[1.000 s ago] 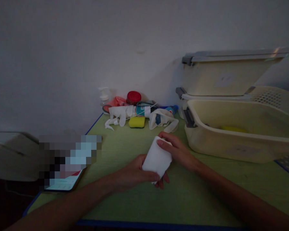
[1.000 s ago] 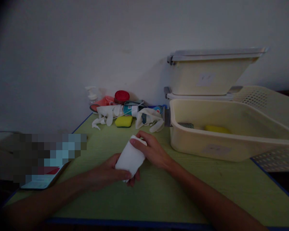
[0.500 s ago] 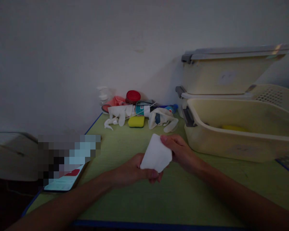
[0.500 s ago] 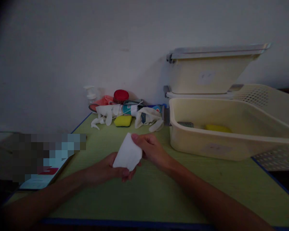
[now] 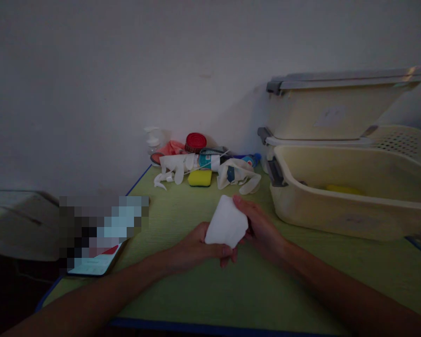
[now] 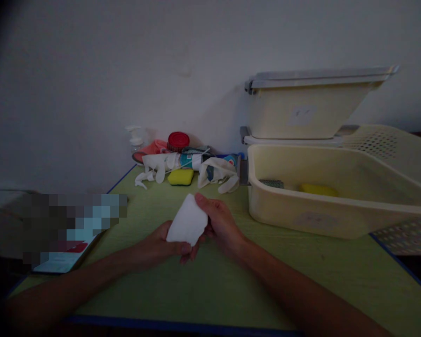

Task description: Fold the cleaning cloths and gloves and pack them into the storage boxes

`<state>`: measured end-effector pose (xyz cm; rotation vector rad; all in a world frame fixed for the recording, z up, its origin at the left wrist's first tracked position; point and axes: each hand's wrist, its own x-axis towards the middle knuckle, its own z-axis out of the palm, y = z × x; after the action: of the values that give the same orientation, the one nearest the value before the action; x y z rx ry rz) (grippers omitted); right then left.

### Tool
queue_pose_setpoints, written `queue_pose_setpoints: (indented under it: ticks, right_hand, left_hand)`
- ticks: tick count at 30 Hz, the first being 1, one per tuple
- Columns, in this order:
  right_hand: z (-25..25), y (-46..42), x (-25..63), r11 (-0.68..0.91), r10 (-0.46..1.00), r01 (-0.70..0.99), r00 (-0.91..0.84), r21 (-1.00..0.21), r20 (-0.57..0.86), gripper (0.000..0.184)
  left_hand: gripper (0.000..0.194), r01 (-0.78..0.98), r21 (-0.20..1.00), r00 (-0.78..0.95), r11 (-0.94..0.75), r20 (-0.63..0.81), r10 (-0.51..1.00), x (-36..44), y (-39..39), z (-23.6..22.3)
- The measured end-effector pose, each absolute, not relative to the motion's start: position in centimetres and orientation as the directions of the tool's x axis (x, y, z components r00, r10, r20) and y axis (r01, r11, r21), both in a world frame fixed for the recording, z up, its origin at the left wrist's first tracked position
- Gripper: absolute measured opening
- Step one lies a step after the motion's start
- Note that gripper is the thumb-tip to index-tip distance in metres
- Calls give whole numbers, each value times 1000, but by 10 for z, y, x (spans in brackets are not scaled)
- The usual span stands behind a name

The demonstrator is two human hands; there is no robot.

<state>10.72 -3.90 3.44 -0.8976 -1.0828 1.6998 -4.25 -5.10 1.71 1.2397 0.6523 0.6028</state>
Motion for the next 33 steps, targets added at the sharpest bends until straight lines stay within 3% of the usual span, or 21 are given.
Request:
queue_pose_setpoints:
  ticks: [5,14,17,23,27,33]
  right_hand:
    - [26,-29,112,-158,911,-167,-405,-973,-79,47]
    - [25,-32,114,-83,785,-50,-618,-995,-34,51]
    - [24,-35,114,-72,802,-58,-597,-996,-23,48]
    - [24,-37,113,-13,857,-78,-514,-997,29,45]
    - [29,-42,111,-16,813,-55,-582,-998,19,41]
    - [29,-49,111,25,805,36,-594,-999,-1,44]
  left_hand:
    - [38,-208,921,534,330,-176,827,-40,-47,18]
    - [38,-111,936,747,334,-143,650,-50,-47,15]
    - [40,-69,938,818,341,-143,558,-52,-48,16]
    - [48,-67,922,831,380,-159,532,-50,-47,18]
    - [58,-190,875,770,445,-148,620,-48,-46,13]
    - [52,-123,885,715,450,-235,658,-47,-51,11]
